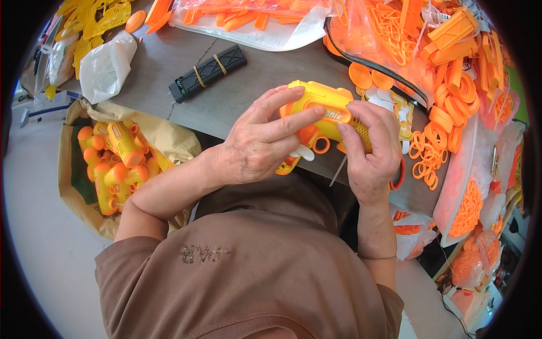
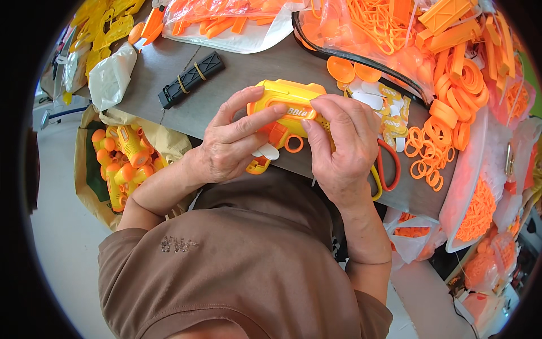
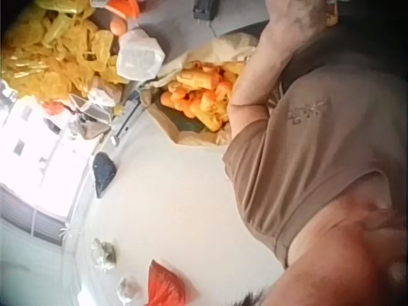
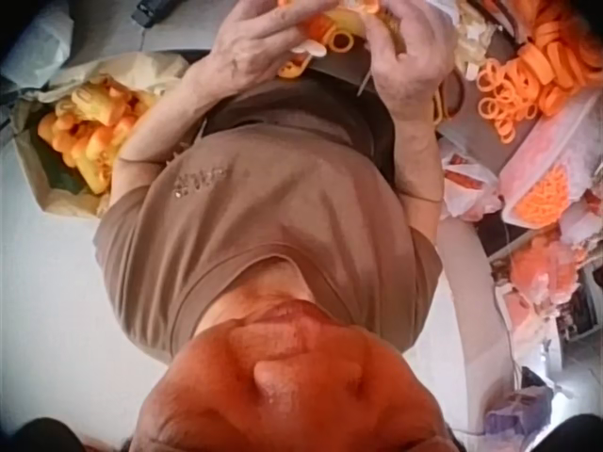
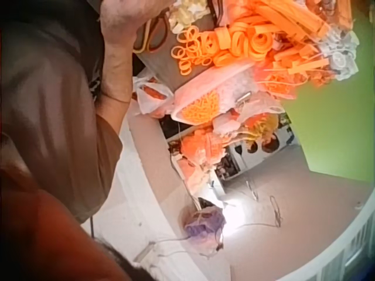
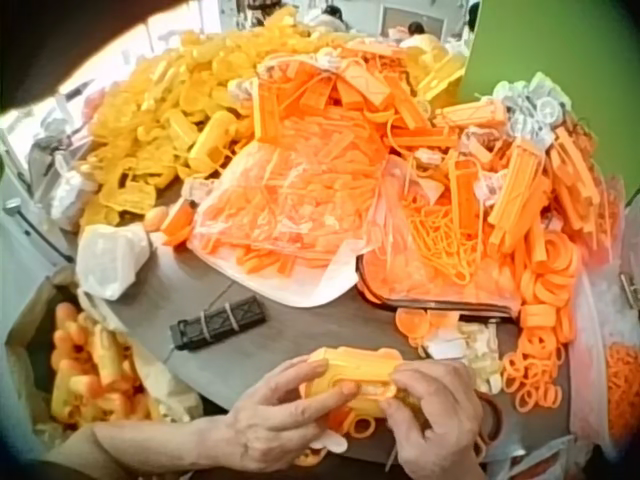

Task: Assembling a yellow toy gun by putting together plastic components and applying stickers.

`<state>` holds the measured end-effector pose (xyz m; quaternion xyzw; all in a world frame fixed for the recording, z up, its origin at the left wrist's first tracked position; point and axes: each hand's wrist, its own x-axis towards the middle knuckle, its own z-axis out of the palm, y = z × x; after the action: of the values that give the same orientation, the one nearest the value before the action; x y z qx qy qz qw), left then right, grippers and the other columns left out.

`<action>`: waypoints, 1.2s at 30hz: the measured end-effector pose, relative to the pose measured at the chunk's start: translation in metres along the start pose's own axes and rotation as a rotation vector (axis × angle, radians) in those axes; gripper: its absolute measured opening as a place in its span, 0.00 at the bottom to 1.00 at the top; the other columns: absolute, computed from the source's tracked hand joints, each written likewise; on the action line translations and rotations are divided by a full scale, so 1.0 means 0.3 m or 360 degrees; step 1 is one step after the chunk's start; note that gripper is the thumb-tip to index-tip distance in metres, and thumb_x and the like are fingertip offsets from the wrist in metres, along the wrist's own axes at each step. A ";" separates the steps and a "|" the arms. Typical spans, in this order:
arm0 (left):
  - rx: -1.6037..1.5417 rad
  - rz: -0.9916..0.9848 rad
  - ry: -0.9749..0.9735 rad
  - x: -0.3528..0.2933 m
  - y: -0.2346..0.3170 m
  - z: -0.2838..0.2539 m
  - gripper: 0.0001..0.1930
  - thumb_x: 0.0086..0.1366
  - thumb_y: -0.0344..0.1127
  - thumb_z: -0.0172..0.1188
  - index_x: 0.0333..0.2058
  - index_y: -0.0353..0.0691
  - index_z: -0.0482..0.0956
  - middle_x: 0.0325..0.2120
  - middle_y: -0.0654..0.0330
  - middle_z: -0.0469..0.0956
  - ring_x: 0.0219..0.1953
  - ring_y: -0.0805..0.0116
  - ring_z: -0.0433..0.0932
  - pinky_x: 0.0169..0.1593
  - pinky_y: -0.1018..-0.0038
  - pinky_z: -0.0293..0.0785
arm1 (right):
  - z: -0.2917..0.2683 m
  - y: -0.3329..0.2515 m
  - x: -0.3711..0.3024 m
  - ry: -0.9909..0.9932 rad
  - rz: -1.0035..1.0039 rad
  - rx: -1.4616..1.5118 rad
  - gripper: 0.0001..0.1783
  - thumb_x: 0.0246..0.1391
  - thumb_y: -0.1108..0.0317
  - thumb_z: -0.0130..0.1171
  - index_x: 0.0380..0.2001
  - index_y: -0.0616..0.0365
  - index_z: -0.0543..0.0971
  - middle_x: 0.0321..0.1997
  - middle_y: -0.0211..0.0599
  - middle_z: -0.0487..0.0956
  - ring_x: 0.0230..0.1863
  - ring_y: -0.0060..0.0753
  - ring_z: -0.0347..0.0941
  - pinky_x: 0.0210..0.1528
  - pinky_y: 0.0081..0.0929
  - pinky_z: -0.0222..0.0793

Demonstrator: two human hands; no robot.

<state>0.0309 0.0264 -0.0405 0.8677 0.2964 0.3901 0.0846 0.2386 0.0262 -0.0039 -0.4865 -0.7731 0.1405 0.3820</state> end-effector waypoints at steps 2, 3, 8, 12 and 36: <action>0.0004 0.0005 -0.0026 0.003 0.002 -0.005 0.09 0.39 0.30 0.60 0.23 0.34 0.77 0.54 0.57 0.71 0.57 0.48 0.66 0.55 0.52 0.70 | -0.001 0.001 -0.002 0.0005 -0.0017 -0.0002 0.13 0.45 0.79 0.63 0.38 0.64 0.78 0.40 0.40 0.77 0.42 0.36 0.72 0.46 0.28 0.68; -0.0016 0.0000 -0.0041 0.005 0.004 -0.008 0.08 0.39 0.28 0.59 0.22 0.33 0.76 0.53 0.56 0.72 0.57 0.46 0.65 0.56 0.54 0.69 | -0.001 0.002 -0.003 0.0001 -0.0025 -0.0002 0.14 0.45 0.79 0.63 0.38 0.64 0.78 0.40 0.40 0.77 0.42 0.37 0.72 0.46 0.28 0.68; -0.0009 -0.0049 -0.0070 0.004 0.013 -0.010 0.07 0.39 0.25 0.59 0.22 0.32 0.76 0.53 0.56 0.73 0.58 0.45 0.64 0.57 0.56 0.69 | -0.014 0.002 -0.004 -0.0046 -0.0042 0.0034 0.15 0.44 0.80 0.63 0.39 0.64 0.77 0.41 0.41 0.77 0.43 0.37 0.72 0.46 0.28 0.68; 0.0022 -0.0057 -0.0043 0.004 0.015 -0.002 0.08 0.41 0.28 0.61 0.24 0.32 0.78 0.53 0.57 0.72 0.57 0.47 0.65 0.56 0.54 0.70 | -0.020 0.003 -0.008 -0.0084 -0.0018 0.0102 0.16 0.44 0.80 0.63 0.39 0.64 0.77 0.42 0.41 0.77 0.44 0.38 0.72 0.47 0.28 0.68; -0.0084 -0.0076 -0.0005 -0.007 0.006 -0.012 0.07 0.42 0.25 0.61 0.24 0.33 0.76 0.54 0.52 0.70 0.59 0.46 0.64 0.56 0.55 0.70 | -0.012 0.039 -0.092 -0.0236 -0.0538 -0.0802 0.28 0.55 0.61 0.57 0.56 0.66 0.68 0.59 0.48 0.66 0.59 0.47 0.65 0.62 0.48 0.55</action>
<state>0.0278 0.0234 -0.0386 0.8585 0.3063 0.3942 0.1172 0.2553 0.0076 -0.0208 -0.4189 -0.8792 -0.0861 0.2099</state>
